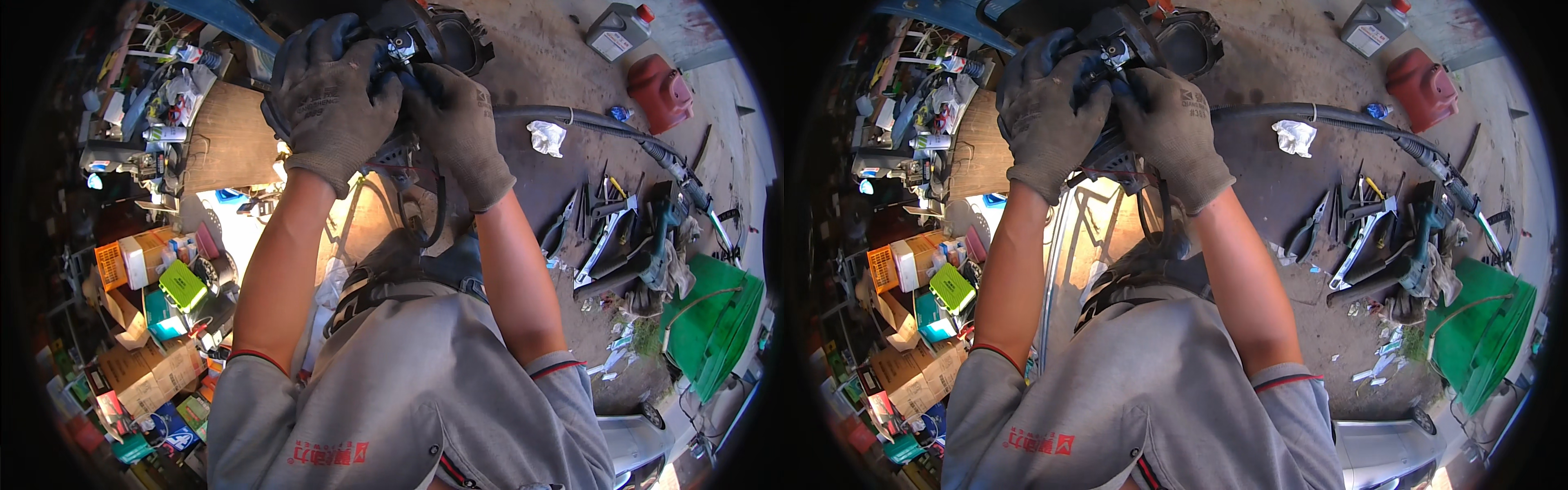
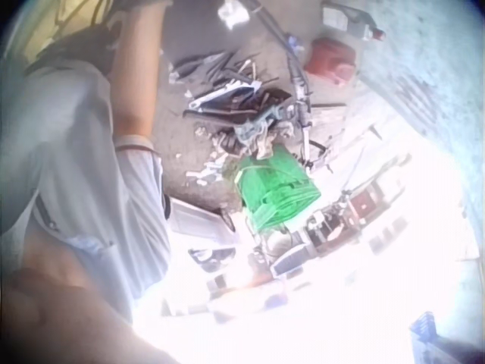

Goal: The person repairs a chainsaw engine by hand and with tools. They remove the engine cover, adjust internal components, use a wrench to tighten bolts, and reattach the cover.

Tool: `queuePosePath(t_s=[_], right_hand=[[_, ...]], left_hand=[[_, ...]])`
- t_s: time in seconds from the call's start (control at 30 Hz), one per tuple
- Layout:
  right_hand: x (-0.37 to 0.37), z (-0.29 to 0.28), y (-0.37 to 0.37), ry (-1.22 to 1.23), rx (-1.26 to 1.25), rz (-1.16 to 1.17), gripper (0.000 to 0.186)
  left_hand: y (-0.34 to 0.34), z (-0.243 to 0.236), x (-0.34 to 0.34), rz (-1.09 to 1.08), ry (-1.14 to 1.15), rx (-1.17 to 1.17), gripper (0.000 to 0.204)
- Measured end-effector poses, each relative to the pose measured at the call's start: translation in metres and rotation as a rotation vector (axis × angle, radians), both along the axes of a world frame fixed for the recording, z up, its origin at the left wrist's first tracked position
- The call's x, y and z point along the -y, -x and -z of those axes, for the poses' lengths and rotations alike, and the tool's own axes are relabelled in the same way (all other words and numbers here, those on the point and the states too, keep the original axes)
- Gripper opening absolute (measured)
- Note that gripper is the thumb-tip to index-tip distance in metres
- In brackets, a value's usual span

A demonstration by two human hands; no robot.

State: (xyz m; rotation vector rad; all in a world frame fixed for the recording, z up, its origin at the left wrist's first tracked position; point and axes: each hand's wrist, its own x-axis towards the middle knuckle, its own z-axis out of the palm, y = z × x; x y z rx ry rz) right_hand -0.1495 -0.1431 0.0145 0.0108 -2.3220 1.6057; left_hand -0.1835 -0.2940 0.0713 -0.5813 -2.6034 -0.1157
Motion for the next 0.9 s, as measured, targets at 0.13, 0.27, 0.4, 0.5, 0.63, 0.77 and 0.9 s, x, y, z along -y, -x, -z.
queuePosePath(t_s=[0.13,0.27,0.4,0.5,0.63,0.77,0.9], right_hand=[[0.001,0.002,-0.001,-0.022,-0.011,0.003,0.031],[0.0,0.002,-0.004,-0.029,-0.003,-0.01,0.031],[0.001,0.004,-0.004,-0.043,0.016,-0.005,0.032],[0.0,0.003,-0.004,-0.045,0.015,-0.012,0.031],[0.0,0.004,-0.005,-0.04,-0.003,-0.008,0.031],[0.0,0.004,-0.005,-0.031,-0.012,-0.012,0.031],[-0.002,0.001,-0.006,-0.031,-0.01,-0.029,0.031]], left_hand=[[-0.001,0.001,0.001,-0.003,-0.022,-0.03,0.039],[0.002,0.0,-0.003,-0.048,-0.055,-0.005,0.033],[0.002,-0.002,-0.011,-0.127,-0.092,0.033,0.031],[0.002,-0.006,-0.014,-0.151,-0.072,0.029,0.031],[0.002,-0.005,-0.015,-0.132,-0.051,-0.005,0.034],[0.002,-0.005,-0.018,-0.17,-0.061,0.021,0.03],[0.0,-0.007,-0.016,-0.164,-0.037,0.036,0.03]])
